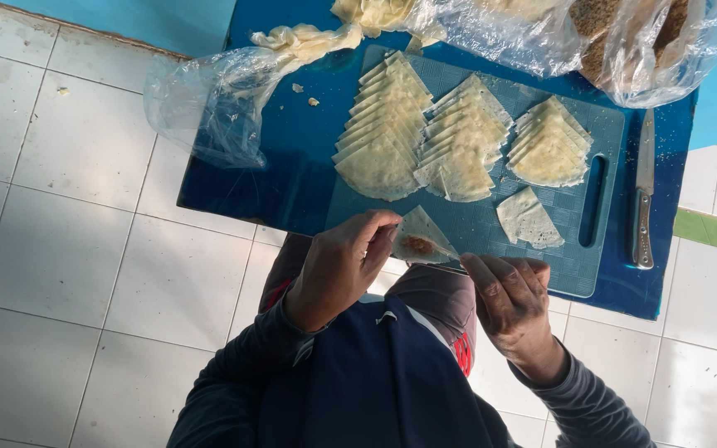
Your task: The person folds triangular pastry pockets from thin pastry sheets on a cutting board, spoons a brown filling from a plastic bag into each wrapper, and folds and seals them into triangular shapes, arranging the finished pastries in rows on the board.
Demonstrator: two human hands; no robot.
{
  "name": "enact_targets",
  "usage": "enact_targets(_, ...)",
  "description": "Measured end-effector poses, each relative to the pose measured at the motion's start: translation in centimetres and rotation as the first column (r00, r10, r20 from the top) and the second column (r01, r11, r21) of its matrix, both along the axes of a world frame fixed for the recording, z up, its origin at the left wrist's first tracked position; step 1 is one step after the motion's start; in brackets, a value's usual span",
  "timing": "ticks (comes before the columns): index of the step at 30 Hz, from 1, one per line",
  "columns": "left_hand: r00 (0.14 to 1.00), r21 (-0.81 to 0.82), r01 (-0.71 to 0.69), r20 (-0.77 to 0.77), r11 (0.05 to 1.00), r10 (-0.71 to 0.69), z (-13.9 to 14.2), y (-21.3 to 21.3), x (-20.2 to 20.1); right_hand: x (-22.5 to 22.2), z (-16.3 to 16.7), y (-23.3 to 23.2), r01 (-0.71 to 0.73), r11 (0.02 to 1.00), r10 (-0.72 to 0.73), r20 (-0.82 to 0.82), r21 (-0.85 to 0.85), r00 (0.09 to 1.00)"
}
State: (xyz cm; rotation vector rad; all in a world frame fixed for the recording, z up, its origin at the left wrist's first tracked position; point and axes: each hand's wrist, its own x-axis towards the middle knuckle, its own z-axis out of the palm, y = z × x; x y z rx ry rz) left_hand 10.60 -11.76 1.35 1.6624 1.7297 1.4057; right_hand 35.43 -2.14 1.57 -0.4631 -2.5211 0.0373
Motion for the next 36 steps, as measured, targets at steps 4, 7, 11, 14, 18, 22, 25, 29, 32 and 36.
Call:
enact_targets(4, 1.000, -0.002, 0.005, 0.009, 1.000, -0.005, -0.3, -0.1, 0.0, 0.2, -0.3, 0.3, 0.020, 0.995, -0.022, 0.022, 0.101, 1.000)
enact_targets(7, 1.000, 0.015, 0.010, 0.006, 1.000, -0.010, -0.5, -0.1, 0.0, 0.5, -0.1, 0.4, 0.013, 0.996, -0.016, 0.028, 0.094, 0.999)
enact_targets(11, 1.000, 0.010, 0.015, 0.021, 1.000, -0.015, -0.6, -0.1, -0.1, 0.4, 0.5, 0.4, 0.022, 0.994, -0.026, 0.038, 0.104, 0.999)
enact_targets(14, 1.000, 0.021, 0.016, 0.012, 1.000, -0.016, -0.7, -0.1, -0.1, -0.1, 0.4, 0.3, -0.005, 0.996, 0.003, 0.026, 0.087, 1.000)
enact_targets(18, 1.000, 0.022, 0.018, 0.022, 1.000, -0.019, -0.7, 0.0, 0.0, -0.1, 0.2, 0.3, 0.030, 0.993, -0.032, 0.016, 0.114, 0.999)
enact_targets(22, 1.000, 0.007, 0.020, 0.024, 1.000, -0.020, -0.7, -0.2, -0.1, 0.3, -0.2, 0.7, 0.023, 0.995, -0.024, 0.015, 0.096, 1.000)
enact_targets(25, 0.999, 0.009, 0.032, 0.015, 0.999, -0.032, -0.8, -0.1, -0.1, 0.6, -0.4, 0.9, 0.042, 0.986, -0.032, -0.064, 0.160, 0.997)
enact_targets(29, 1.000, 0.008, 0.027, 0.009, 1.000, -0.027, -0.9, -0.1, -0.1, 1.0, -0.7, 0.7, 0.066, 0.986, -0.063, -0.026, 0.155, 0.998)
enact_targets(32, 1.000, 0.010, 0.027, 0.007, 1.000, -0.027, -0.8, -0.1, -0.1, 1.0, -1.0, 0.7, 0.072, 0.984, -0.066, -0.045, 0.165, 0.997)
enact_targets(36, 0.999, 0.043, 0.039, 0.011, 0.998, -0.040, -0.7, -0.1, -0.2, 1.0, -1.4, 0.7, 0.109, 0.988, -0.105, -0.041, 0.109, 0.994)
